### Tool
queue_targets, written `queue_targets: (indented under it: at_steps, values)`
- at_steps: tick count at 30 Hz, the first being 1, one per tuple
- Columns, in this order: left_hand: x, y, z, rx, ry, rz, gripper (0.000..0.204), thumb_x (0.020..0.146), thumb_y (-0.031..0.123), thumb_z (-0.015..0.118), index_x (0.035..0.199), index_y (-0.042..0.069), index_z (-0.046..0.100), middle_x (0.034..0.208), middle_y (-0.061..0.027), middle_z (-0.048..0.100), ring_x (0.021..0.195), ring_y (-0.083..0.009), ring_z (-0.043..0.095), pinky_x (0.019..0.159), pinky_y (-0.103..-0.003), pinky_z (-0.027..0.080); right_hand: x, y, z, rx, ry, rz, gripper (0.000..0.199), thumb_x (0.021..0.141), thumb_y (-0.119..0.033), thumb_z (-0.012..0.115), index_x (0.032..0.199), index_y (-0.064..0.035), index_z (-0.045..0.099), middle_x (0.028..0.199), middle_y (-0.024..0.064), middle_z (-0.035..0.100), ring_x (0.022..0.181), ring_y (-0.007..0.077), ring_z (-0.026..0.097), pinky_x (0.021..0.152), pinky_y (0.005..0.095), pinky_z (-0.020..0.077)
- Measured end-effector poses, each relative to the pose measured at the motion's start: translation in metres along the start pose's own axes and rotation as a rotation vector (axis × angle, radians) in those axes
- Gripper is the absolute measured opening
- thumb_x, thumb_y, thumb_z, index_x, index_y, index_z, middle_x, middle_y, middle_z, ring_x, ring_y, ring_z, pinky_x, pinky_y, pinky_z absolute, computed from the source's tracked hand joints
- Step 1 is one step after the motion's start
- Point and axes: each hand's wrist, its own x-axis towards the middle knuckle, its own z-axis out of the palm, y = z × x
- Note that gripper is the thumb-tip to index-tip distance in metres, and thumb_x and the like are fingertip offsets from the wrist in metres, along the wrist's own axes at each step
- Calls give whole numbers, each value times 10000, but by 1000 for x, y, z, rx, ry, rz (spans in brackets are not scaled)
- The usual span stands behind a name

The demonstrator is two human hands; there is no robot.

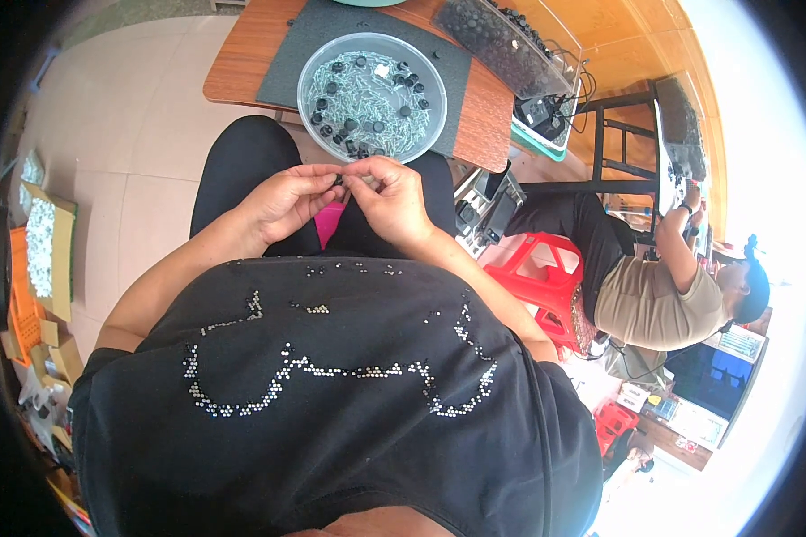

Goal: The person assembles small black plastic components by hand, taking them from a plastic bowl.

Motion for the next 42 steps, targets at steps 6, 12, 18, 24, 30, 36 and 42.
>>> queue_targets:
  at_steps: [6, 12, 18, 24, 30, 36, 42]
  values:
    - [-4, 1, 5, 30, 37, -45, 198, 905, 63, 539, 1082, -25, 559, 987, -93, 624, 917, -154, 614, 870, -259, 505, -2, -4, 1, -194, 15, -102, 113, 781, 26, 643, 879, -19, 678, 758, 67, 627, 593, 95, 596, 519, 221, 457]
    - [-4, -7, 6, 15, 18, -75, 158, 890, 101, 587, 1021, 13, 585, 911, -59, 623, 844, -149, 612, 790, -250, 502, -7, 9, -1, -235, 1, -247, 143, 764, 27, 653, 889, -32, 689, 774, 78, 644, 620, 129, 591, 544, 240, 462]
    - [-8, -8, 12, -20, 66, -79, 162, 899, 124, 578, 1024, 22, 591, 921, -44, 626, 858, -128, 607, 777, -230, 497, -10, 8, 3, -149, 23, -183, 144, 796, 35, 637, 918, -16, 694, 831, 69, 631, 680, 99, 562, 595, 215, 445]
    - [-8, -13, 16, -33, 99, -62, 139, 902, 109, 567, 1012, 26, 582, 922, -40, 617, 860, -129, 602, 784, -236, 495, -15, 15, 6, -77, 18, -108, 162, 793, 50, 634, 937, -2, 686, 838, 57, 621, 683, 81, 552, 594, 197, 434]
    - [-9, -13, 14, -65, 102, -24, 133, 897, 120, 569, 1012, 54, 577, 941, -39, 615, 912, -133, 587, 843, -265, 467, -10, 12, 15, -216, 51, -293, 253, 737, 31, 696, 987, 1, 669, 867, 75, 621, 638, 85, 552, 541, 199, 451]
    - [-10, -3, 18, -72, 39, -74, 162, 904, 177, 560, 1026, 76, 593, 969, -42, 634, 938, -139, 590, 864, -283, 448, -1, 2, 10, -365, 38, -315, 228, 732, 9, 700, 958, -7, 674, 796, 71, 611, 613, 107, 558, 547, 223, 463]
    - [-5, 1, 7, -25, 190, -104, 190, 900, 176, 553, 1033, 46, 591, 950, -82, 650, 877, -173, 617, 765, -276, 489, 44, 25, -20, -479, 106, -212, 159, 759, -23, 618, 908, -22, 671, 756, 125, 602, 611, 192, 592, 583, 295, 476]
